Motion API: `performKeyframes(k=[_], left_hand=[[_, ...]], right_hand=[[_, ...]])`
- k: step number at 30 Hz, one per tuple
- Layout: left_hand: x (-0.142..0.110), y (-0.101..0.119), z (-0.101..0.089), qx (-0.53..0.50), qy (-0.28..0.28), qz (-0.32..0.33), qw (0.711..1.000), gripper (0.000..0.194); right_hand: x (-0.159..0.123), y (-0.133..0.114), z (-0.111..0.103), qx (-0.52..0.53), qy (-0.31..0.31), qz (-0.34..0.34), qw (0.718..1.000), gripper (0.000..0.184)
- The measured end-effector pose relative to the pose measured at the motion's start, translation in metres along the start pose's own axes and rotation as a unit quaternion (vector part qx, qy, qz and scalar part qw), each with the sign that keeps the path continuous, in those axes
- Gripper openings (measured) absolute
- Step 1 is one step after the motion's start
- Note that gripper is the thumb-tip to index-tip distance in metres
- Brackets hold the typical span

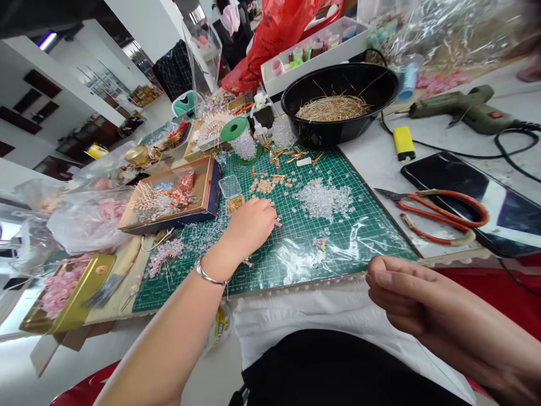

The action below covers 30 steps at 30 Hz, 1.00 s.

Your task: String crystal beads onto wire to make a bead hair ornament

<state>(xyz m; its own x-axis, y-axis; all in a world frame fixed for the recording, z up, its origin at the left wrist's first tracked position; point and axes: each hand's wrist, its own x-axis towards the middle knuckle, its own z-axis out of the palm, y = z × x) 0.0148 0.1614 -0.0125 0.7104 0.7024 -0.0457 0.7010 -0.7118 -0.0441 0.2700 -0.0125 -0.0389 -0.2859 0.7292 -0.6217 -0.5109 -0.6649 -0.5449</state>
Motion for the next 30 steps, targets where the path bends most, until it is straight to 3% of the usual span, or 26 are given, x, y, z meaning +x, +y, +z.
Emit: performKeyframes(k=[7,12,14,16,17,19,21,22,23,25,30], left_hand=[[0.007,0.001,0.008,-0.029,0.018,-0.032,0.999,0.018],[0.006,0.007,-0.010,-0.119,0.041,-0.072,0.989,0.015],[-0.004,0.026,-0.023,-0.170,0.063,-0.081,0.980,0.012],[-0.020,0.056,-0.032,-0.271,0.072,-0.080,0.956,0.013],[-0.030,0.073,-0.034,-0.454,0.062,-0.088,0.884,0.012],[-0.048,0.106,-0.032,-0.720,-0.016,-0.120,0.683,0.012],[-0.062,0.132,-0.025,-0.832,-0.061,-0.185,0.520,0.012],[-0.066,0.141,-0.021,-0.858,-0.069,-0.208,0.464,0.014],[-0.070,0.146,-0.019,-0.874,-0.072,-0.226,0.425,0.016],[-0.073,0.150,-0.017,-0.890,-0.071,-0.237,0.384,0.019],[-0.077,0.147,-0.021,-0.898,-0.059,-0.229,0.370,0.019]], right_hand=[[-0.006,0.005,0.008,-0.050,0.015,-0.052,0.997,0.039],[-0.008,0.012,0.004,-0.150,0.018,-0.127,0.980,0.036],[-0.013,0.011,0.007,-0.241,0.051,-0.203,0.948,0.034],[-0.022,0.008,0.014,-0.347,0.093,-0.304,0.883,0.031],[-0.027,0.007,0.019,-0.392,0.108,-0.356,0.841,0.029],[-0.035,0.005,0.030,-0.458,0.119,-0.440,0.763,0.022],[-0.040,0.004,0.039,-0.496,0.113,-0.492,0.706,0.019],[-0.040,0.004,0.043,-0.512,0.108,-0.504,0.687,0.018],[-0.040,0.004,0.047,-0.525,0.100,-0.511,0.673,0.018],[-0.039,0.004,0.051,-0.536,0.085,-0.526,0.655,0.019],[-0.038,0.007,0.053,-0.542,0.089,-0.549,0.630,0.020]])
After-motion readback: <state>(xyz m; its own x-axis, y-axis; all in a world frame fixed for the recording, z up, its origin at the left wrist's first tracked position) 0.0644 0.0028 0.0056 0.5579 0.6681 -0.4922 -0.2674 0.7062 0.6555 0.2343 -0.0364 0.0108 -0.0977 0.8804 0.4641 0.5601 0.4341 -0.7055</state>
